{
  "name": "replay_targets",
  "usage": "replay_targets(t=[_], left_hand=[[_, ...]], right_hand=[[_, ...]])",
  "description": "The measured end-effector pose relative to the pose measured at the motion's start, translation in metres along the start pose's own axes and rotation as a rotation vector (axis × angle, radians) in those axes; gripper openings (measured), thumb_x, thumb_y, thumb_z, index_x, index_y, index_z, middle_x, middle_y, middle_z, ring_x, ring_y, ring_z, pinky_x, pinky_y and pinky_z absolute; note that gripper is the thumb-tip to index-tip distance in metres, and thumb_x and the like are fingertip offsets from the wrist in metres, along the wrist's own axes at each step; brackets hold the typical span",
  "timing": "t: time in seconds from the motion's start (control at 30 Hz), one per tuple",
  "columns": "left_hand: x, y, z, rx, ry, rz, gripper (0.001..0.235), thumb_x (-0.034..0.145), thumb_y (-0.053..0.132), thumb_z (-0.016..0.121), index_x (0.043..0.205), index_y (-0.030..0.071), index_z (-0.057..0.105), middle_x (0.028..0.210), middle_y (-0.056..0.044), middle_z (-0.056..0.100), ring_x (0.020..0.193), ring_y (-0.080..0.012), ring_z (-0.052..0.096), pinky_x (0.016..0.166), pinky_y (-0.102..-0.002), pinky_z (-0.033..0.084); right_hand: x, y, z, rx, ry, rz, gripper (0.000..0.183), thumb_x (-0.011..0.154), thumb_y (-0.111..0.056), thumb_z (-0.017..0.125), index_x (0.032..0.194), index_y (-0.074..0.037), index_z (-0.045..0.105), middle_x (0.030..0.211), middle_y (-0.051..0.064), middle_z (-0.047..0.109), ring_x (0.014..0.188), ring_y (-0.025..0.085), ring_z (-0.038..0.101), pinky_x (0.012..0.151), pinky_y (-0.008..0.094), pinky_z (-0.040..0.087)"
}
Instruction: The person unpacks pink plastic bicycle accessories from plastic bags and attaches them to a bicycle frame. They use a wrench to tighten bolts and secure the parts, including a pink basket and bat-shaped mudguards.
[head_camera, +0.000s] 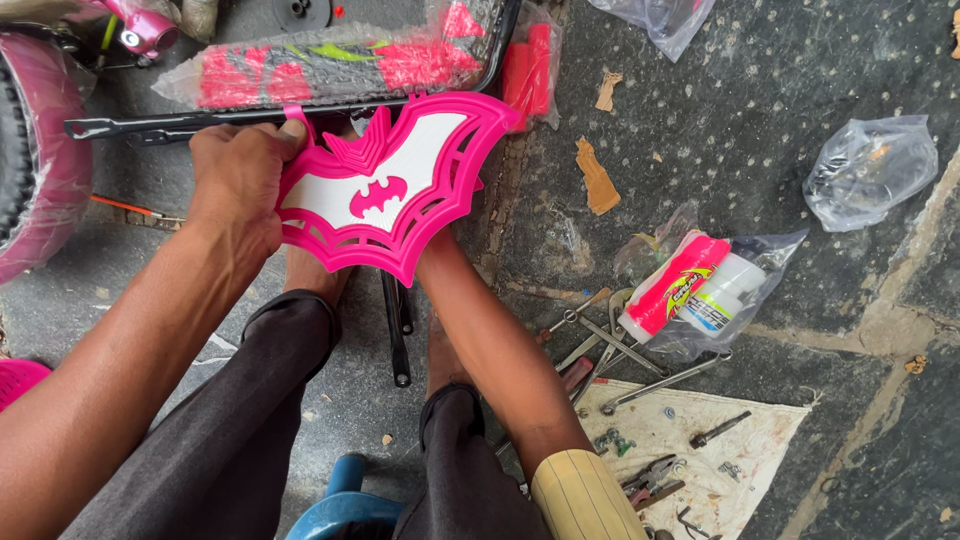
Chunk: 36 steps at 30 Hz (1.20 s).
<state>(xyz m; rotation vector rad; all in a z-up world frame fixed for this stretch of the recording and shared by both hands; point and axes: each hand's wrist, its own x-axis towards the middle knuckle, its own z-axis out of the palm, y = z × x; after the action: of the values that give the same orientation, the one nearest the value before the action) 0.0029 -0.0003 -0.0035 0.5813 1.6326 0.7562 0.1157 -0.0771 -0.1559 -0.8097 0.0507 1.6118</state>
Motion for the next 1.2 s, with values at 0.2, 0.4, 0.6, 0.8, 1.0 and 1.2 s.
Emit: replay_targets(t=[0.2, 0.4, 0.6, 0.8, 1.0, 1.2], left_hand=[[0.002, 0.0, -0.004, 0.01, 0.023, 0.027, 0.007, 0.092, -0.001, 0.071, 0.095, -0.004, 0.065, 0.094, -0.013, 0.072, 0.076, -0.0187, 0.073, 0.066, -0.035, 0.062], [0.006, 0.001, -0.014, -0.055, -0.109, -0.083, 0.011, 0.097, 0.001, 0.069, 0.104, -0.004, 0.064, 0.101, -0.013, 0.071, 0.086, -0.0188, 0.072, 0.08, -0.035, 0.062], [0.008, 0.013, -0.016, -0.232, -0.274, -0.334, 0.014, 0.096, 0.009, 0.063, 0.107, 0.001, 0.068, 0.103, -0.01, 0.074, 0.095, -0.0199, 0.071, 0.093, -0.035, 0.059], [0.007, -0.015, -0.008, -0.119, -0.059, -0.016, 0.003, 0.093, 0.002, 0.072, 0.091, 0.002, 0.071, 0.089, -0.005, 0.072, 0.078, -0.0154, 0.067, 0.079, -0.033, 0.057], [0.018, -0.028, -0.009, -0.147, -0.02, 0.056, 0.014, 0.095, 0.004, 0.079, 0.085, 0.0, 0.07, 0.083, -0.006, 0.068, 0.07, -0.0157, 0.055, 0.07, -0.034, 0.05], [0.008, -0.003, -0.003, -0.122, 0.009, -0.05, 0.006, 0.09, 0.004, 0.074, 0.087, -0.002, 0.074, 0.085, -0.008, 0.074, 0.075, -0.0166, 0.069, 0.075, -0.033, 0.059]], right_hand=[[0.009, 0.004, 0.014, -0.001, -0.048, 0.011, 0.026, 0.097, -0.009, 0.07, 0.12, 0.001, 0.064, 0.107, 0.01, 0.07, 0.092, 0.018, 0.067, 0.078, 0.033, 0.057], [0.004, 0.0, 0.001, -0.013, -0.016, 0.012, 0.025, 0.097, -0.009, 0.07, 0.12, 0.001, 0.064, 0.106, 0.01, 0.07, 0.092, 0.018, 0.067, 0.077, 0.033, 0.057], [-0.013, 0.002, -0.019, -0.039, 0.012, 0.037, 0.025, 0.097, -0.009, 0.069, 0.119, 0.001, 0.065, 0.105, 0.01, 0.07, 0.091, 0.017, 0.067, 0.076, 0.033, 0.057], [-0.016, 0.006, -0.02, -0.036, 0.023, 0.041, 0.024, 0.097, -0.009, 0.069, 0.119, 0.001, 0.065, 0.105, 0.009, 0.07, 0.09, 0.017, 0.067, 0.076, 0.033, 0.057], [-0.012, 0.01, -0.01, -0.038, 0.008, 0.052, 0.024, 0.097, -0.01, 0.069, 0.118, 0.001, 0.065, 0.104, 0.009, 0.07, 0.09, 0.017, 0.067, 0.075, 0.033, 0.056], [-0.006, 0.012, 0.006, -0.039, -0.016, 0.055, 0.023, 0.097, -0.01, 0.069, 0.118, 0.001, 0.065, 0.103, 0.009, 0.07, 0.089, 0.017, 0.067, 0.075, 0.032, 0.056]])
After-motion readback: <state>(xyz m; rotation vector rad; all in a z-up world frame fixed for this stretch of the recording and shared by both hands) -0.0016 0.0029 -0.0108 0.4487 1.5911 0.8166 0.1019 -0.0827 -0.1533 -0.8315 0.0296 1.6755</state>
